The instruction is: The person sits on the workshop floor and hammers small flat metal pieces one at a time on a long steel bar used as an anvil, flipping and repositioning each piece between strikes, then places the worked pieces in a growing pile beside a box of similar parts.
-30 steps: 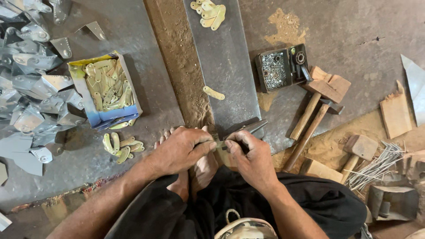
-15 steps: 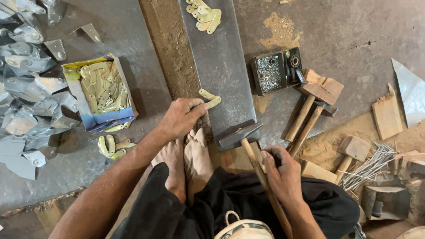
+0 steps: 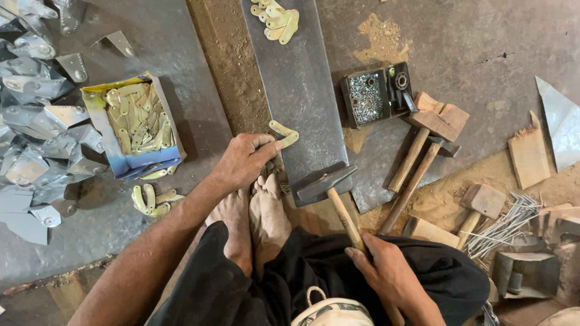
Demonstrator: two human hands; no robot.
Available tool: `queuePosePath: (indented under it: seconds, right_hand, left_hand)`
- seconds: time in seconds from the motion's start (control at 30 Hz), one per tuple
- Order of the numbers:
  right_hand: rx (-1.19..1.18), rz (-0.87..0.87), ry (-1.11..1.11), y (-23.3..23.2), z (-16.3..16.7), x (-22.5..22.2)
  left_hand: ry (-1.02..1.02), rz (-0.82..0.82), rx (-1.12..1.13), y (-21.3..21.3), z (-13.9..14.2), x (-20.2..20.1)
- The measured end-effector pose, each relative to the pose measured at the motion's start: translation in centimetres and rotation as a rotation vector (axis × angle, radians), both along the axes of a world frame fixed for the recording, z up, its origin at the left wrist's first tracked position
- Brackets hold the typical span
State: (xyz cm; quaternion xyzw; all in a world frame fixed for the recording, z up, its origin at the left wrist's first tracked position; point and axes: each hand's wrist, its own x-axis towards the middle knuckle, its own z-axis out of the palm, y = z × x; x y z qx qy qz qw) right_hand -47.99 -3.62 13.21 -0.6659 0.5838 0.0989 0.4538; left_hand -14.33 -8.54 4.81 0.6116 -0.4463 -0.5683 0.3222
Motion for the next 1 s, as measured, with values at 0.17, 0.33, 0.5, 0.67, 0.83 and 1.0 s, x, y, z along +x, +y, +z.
queuePosePath:
  seconds: [0.17,0.33,0.5,0.67,0.83,1.0]
  right_hand:
    - [-0.112,-0.143,0.017,0.0,0.2,0.4]
    - [-0.444,-0.110,-0.075,-0.2,-0.2,1.0]
    - [-0.085,-0.474,-0.317,-1.3,-1.8,0.3]
    - [0.259,-0.534,-0.695,-2.4,-2.5,0.8]
    - [-0.333,-0.135,-0.111,-3.0,-1.4,3.4]
    - [-0.262,-0.080,-0.165,-3.7,-0.7,4.9]
  left_hand:
    - [-0.115,0.019,-0.044,0.1,-0.1,-0.1]
    - [-0.137,0.023,-0.016,0.0,0.1,-0.1]
    - [-0.148,0.084,-0.025,-0.2,0.5,-0.5]
    - [-0.128,0.144,0.066,-0.1,0.5,-0.9]
    - [-0.216,0.130,-0.127,-0.2,-0.5,-1.0]
    - [-0.200,0.162,-0.184,0.0,-1.0,-1.2]
